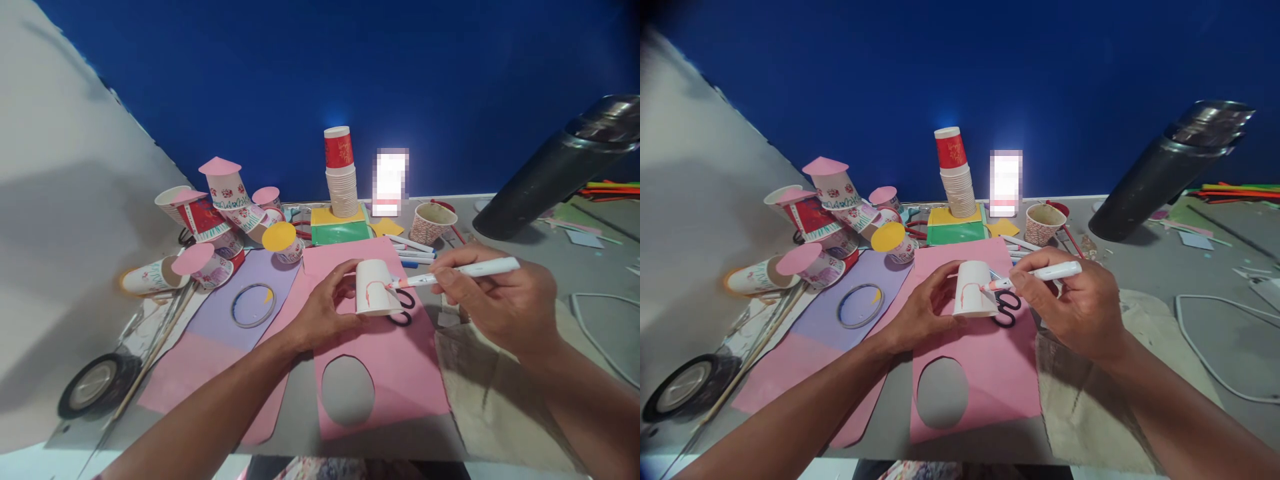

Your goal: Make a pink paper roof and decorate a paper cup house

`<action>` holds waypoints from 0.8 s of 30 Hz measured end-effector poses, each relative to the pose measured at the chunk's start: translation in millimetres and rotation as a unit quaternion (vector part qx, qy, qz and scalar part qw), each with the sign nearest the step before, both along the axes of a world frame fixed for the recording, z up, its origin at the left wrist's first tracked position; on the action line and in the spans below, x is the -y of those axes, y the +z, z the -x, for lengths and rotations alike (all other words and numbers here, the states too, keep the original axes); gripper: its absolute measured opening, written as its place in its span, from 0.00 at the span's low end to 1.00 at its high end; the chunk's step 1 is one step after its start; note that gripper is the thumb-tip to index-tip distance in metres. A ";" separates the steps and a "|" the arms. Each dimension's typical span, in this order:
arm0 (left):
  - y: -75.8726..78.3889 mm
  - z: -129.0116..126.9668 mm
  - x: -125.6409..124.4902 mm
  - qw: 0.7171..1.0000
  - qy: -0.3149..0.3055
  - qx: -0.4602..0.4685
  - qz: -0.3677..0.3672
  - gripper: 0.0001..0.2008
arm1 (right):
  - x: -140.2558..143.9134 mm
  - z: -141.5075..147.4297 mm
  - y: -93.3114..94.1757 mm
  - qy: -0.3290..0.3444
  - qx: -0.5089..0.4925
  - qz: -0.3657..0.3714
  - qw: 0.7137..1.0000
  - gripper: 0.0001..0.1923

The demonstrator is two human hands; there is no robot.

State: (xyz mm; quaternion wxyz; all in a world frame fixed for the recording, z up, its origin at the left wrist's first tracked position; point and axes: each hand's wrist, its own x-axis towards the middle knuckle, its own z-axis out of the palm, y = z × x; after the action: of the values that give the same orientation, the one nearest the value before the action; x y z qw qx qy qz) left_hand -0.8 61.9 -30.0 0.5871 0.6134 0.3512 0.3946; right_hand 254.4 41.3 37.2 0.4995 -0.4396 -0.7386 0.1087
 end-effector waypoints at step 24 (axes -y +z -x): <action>1.3 -0.6 1.5 1.000 -0.001 -0.008 -0.001 0.46 | -0.2 -1.4 -1.8 -0.009 -0.007 -0.001 1.000 0.08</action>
State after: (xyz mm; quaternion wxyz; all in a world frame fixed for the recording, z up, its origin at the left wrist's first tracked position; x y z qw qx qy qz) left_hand -0.2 60.5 -28.7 0.5843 0.6176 0.3548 0.3890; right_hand 255.7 41.5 35.4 0.5060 -0.4447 -0.7312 0.1068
